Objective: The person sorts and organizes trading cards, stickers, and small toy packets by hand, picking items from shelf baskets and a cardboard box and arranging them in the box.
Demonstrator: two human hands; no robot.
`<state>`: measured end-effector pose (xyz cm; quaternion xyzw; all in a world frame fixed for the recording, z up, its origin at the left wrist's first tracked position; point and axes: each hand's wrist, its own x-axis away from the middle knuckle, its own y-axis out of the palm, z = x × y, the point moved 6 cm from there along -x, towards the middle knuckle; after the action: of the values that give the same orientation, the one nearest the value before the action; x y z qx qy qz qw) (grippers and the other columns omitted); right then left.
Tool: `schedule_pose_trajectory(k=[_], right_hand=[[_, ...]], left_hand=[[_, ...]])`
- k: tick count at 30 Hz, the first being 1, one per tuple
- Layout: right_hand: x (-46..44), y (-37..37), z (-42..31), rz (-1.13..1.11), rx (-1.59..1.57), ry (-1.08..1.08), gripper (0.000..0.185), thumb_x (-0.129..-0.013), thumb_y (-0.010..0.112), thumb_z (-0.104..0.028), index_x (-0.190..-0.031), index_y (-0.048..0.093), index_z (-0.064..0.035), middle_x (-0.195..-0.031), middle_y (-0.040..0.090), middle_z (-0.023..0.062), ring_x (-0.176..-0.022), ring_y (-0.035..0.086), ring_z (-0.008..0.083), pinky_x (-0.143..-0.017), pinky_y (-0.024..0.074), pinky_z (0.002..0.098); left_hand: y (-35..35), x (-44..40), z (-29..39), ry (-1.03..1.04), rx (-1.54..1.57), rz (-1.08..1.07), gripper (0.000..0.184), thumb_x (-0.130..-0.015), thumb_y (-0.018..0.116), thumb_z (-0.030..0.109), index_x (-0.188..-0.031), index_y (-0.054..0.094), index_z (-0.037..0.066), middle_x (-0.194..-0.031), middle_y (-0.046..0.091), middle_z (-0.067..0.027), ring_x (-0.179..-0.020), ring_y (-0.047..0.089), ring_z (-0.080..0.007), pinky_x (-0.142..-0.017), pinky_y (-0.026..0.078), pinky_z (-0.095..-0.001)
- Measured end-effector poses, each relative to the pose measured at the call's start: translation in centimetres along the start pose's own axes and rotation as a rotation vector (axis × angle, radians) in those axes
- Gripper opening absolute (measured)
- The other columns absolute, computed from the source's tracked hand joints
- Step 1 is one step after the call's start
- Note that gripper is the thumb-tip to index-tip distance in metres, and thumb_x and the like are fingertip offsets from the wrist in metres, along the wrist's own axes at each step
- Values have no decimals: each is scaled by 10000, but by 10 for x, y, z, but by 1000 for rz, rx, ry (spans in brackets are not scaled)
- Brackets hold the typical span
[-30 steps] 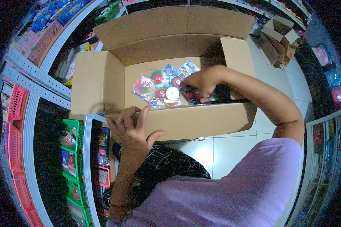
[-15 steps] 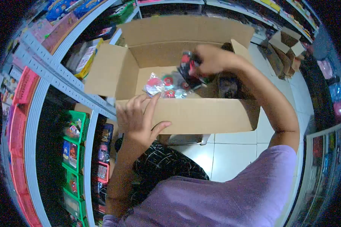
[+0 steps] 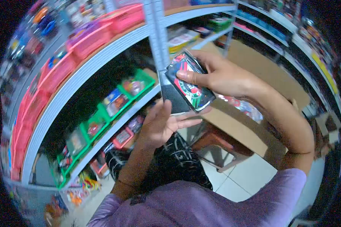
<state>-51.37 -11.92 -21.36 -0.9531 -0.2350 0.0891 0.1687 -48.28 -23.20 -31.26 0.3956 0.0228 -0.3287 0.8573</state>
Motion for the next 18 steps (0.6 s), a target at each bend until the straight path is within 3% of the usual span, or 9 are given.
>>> schedule_pose_trajectory(k=[2, 3, 6, 7, 11, 13, 15, 16, 18], right_hand=[[-26, 26, -4, -42, 19, -125, 404, -862, 663, -302, -1098, 560, 9, -964, 645, 49, -853, 575, 85, -756, 479, 252], [-36, 37, -12, -64, 146, -177, 385, -835, 699, -280, -1050, 573, 14, -926, 646, 61, -841, 583, 97, -750, 478, 251], [-64, 70, -13, -95, 81, -160, 329, -843, 690, -252, -1024, 594, 6, -907, 653, 58, -809, 589, 95, -756, 476, 255], [-71, 82, -18, -106, 49, -161, 320, -845, 688, -246, -1025, 597, 2, -904, 654, 56, -800, 592, 96, -758, 476, 257], [-89, 139, -36, -278, -240, -60, 306, -855, 675, -232, -1057, 606, -13, -912, 659, 46, -796, 601, 99, -772, 475, 259], [-96, 173, -41, -441, -249, -22, 308, -875, 647, -223, -1090, 604, -6, -955, 665, 61, -858, 604, 97, -800, 466, 245], [-97, 212, -45, -625, -228, -28, 355, -899, 613, -222, -1166, 549, 3, -1013, 651, 52, -888, 601, 80, -825, 467, 229], [-96, 229, -45, -676, -229, -13, 363, -894, 621, -219, -1173, 544, 0, -1006, 649, 44, -891, 594, 77, -824, 465, 233], [-102, 252, -38, -677, -226, 27, 412, -880, 642, -214, -1206, 510, 2, -1013, 629, 38, -922, 575, 76, -842, 450, 236]], left_hand=[[-18, 21, 21, 129, -71, 28, 397, -991, 401, 292, -1262, 420, 4, -1194, 551, -195, -1126, 555, -301, -962, 428, -566], [-35, 33, 30, 165, -148, 179, 374, -992, 399, 282, -1238, 437, 3, -1165, 567, -183, -1107, 566, -293, -948, 446, -548], [-64, 74, 63, 310, -219, 544, 321, -998, 391, 264, -1162, 493, 8, -1082, 603, -129, -1024, 598, -238, -921, 486, -480], [-78, 86, 73, 354, -223, 531, 312, -996, 398, 275, -1163, 498, 31, -1059, 605, -102, -1019, 589, -217, -904, 493, -448], [-84, 111, 89, 469, 274, 1, 364, -985, 393, 370, -1134, 529, 66, -1031, 602, -87, -960, 595, -209, -864, 492, -426], [-76, 122, 94, 399, 308, -90, 395, -975, 396, 410, -1152, 531, 84, -1057, 604, -82, -967, 598, -220, -863, 484, -451], [-75, 136, 94, 231, 90, 44, 404, -961, 418, 420, -1217, 513, 122, -1118, 611, -61, -1034, 590, -238, -887, 464, -519], [-75, 141, 92, 238, 241, 3, 454, -951, 407, 460, -1234, 514, 122, -1154, 607, -64, -1047, 590, -254, -887, 461, -535], [-93, 157, 91, 262, 192, 79, 458, -948, 404, 471, -1225, 520, 126, -1136, 608, -57, -1029, 592, -251, -888, 458, -547]])
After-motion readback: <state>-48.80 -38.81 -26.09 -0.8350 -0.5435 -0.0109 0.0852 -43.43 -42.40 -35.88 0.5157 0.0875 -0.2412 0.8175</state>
